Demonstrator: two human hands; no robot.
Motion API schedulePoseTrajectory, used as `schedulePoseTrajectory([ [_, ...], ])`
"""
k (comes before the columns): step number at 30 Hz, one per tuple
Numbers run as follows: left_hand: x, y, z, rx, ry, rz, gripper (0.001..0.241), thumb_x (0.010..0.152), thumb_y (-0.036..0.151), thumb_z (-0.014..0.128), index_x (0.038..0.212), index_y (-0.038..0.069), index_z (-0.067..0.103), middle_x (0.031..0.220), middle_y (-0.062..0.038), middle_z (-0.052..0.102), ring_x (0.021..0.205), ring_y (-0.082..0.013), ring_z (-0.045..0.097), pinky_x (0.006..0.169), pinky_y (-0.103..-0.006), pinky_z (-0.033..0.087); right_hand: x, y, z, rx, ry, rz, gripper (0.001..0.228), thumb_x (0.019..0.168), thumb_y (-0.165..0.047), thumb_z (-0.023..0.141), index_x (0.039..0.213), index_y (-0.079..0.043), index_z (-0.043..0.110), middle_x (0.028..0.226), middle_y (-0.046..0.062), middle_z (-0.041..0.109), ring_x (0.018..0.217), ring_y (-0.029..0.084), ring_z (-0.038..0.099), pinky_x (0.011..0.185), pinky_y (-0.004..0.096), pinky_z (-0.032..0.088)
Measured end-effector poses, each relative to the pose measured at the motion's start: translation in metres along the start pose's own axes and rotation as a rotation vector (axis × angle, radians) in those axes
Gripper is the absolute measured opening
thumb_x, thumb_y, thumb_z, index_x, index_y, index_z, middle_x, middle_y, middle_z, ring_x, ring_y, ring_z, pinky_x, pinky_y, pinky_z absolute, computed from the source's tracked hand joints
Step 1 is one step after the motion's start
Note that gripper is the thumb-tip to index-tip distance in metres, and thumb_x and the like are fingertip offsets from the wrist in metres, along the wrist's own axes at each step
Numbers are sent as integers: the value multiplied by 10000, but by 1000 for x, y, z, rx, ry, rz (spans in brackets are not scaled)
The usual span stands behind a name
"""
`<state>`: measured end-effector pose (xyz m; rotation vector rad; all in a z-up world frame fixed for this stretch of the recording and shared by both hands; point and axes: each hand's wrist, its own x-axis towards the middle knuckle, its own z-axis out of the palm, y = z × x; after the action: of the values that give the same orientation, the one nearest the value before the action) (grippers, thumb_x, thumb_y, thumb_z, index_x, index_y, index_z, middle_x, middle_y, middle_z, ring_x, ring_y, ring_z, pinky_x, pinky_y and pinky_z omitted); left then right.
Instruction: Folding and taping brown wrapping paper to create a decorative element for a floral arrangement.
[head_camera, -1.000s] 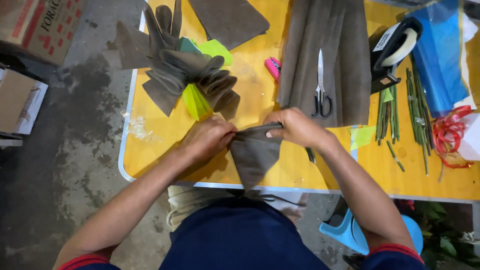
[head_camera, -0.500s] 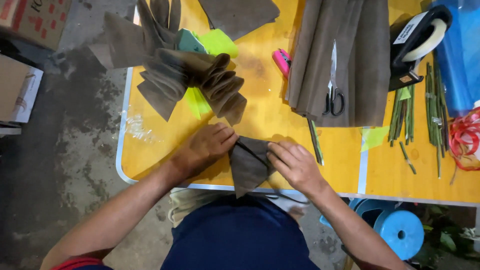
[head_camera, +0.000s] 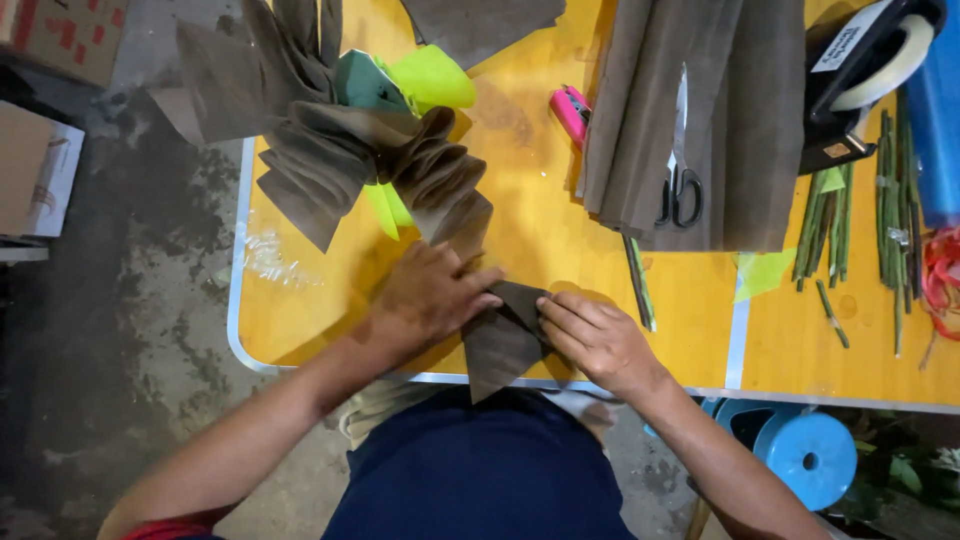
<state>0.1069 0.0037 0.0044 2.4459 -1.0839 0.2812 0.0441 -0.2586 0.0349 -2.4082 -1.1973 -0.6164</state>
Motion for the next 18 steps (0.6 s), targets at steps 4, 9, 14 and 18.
schedulePoseTrajectory([
  [4,-1,25,-7,14,99,175,247,1062,333,589,1268,261,705,1293,-37,712,1167,-268,657,911,-390,484,-1,-1,-1,8,-26,12,243,1087,-125,502,1007,-48,719,1152,140,724,1029,323,695,826,365,562],
  [9,-8,46,3,-44,116,265,344,1047,307,608,1220,25,704,1286,-148,705,1248,-306,635,1145,-457,461,-4,0,0,-17,-38,15,214,1075,-124,528,1022,-68,728,1151,127,728,1065,308,695,829,352,557],
  [14,-26,27,28,0,121,198,380,1052,333,580,1310,70,675,1368,-113,668,1314,-304,596,1161,-473,433,-5,1,-5,39,-26,30,237,1076,-116,513,1047,-33,733,1174,148,731,1090,329,691,854,379,558],
  [18,-23,17,25,-252,50,123,345,1040,289,604,1265,47,701,1283,-151,709,1227,-367,652,1066,-529,476,-20,4,-11,111,-47,71,322,1076,-133,438,1137,-19,733,1245,151,725,1144,352,675,900,447,533],
])
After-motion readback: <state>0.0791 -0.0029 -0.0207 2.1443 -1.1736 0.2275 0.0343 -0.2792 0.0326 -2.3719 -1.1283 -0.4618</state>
